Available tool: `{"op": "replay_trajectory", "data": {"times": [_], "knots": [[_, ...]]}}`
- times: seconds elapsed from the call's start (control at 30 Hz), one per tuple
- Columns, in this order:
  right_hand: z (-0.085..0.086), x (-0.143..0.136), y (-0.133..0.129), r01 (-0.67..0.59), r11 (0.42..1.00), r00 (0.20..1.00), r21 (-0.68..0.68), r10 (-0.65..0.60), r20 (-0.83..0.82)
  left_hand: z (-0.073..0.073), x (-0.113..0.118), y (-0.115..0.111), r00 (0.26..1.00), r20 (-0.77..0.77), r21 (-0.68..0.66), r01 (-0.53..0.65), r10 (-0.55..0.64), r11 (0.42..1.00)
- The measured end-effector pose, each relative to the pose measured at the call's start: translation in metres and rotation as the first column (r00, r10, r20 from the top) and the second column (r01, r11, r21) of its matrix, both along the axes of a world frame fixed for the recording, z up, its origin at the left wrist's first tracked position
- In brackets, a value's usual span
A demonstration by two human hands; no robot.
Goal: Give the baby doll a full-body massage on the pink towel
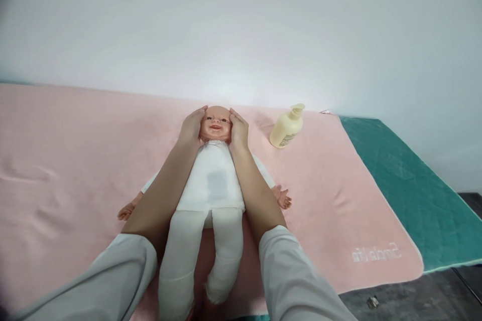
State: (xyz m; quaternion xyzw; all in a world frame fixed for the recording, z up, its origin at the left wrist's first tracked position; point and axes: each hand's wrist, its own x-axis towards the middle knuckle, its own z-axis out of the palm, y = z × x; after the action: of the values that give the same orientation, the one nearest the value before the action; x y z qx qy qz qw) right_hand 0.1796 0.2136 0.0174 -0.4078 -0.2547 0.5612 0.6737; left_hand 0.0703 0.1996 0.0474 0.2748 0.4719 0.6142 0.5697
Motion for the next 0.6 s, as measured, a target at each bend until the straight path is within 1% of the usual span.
{"op": "replay_trajectory", "data": {"times": [0.1,0.2,0.33,0.5,0.6], "knots": [[0.003,-0.001,-0.006,-0.005,0.998,0.998,0.06,0.001,0.069,-0.003,0.0,0.0,0.999,-0.034,0.073,0.023,-0.02,0.997],[0.005,-0.001,-0.01,-0.02,0.997,0.993,0.078,0.01,0.118,-0.006,-0.002,-0.001,0.997,-0.076,0.099,0.03,-0.023,0.995],[0.006,-0.001,-0.011,0.002,0.999,0.991,0.035,-0.007,0.132,-0.005,-0.003,-0.003,0.991,-0.131,0.093,0.043,-0.031,0.995],[0.009,-0.002,-0.013,0.01,0.999,0.991,0.034,-0.015,0.133,0.0,-0.004,-0.007,0.986,-0.16,0.07,0.051,-0.04,0.996],[0.01,-0.002,-0.014,0.008,1.0,0.989,0.026,-0.011,0.144,0.0,-0.004,-0.007,0.984,-0.173,0.057,0.05,-0.039,0.997]]}}
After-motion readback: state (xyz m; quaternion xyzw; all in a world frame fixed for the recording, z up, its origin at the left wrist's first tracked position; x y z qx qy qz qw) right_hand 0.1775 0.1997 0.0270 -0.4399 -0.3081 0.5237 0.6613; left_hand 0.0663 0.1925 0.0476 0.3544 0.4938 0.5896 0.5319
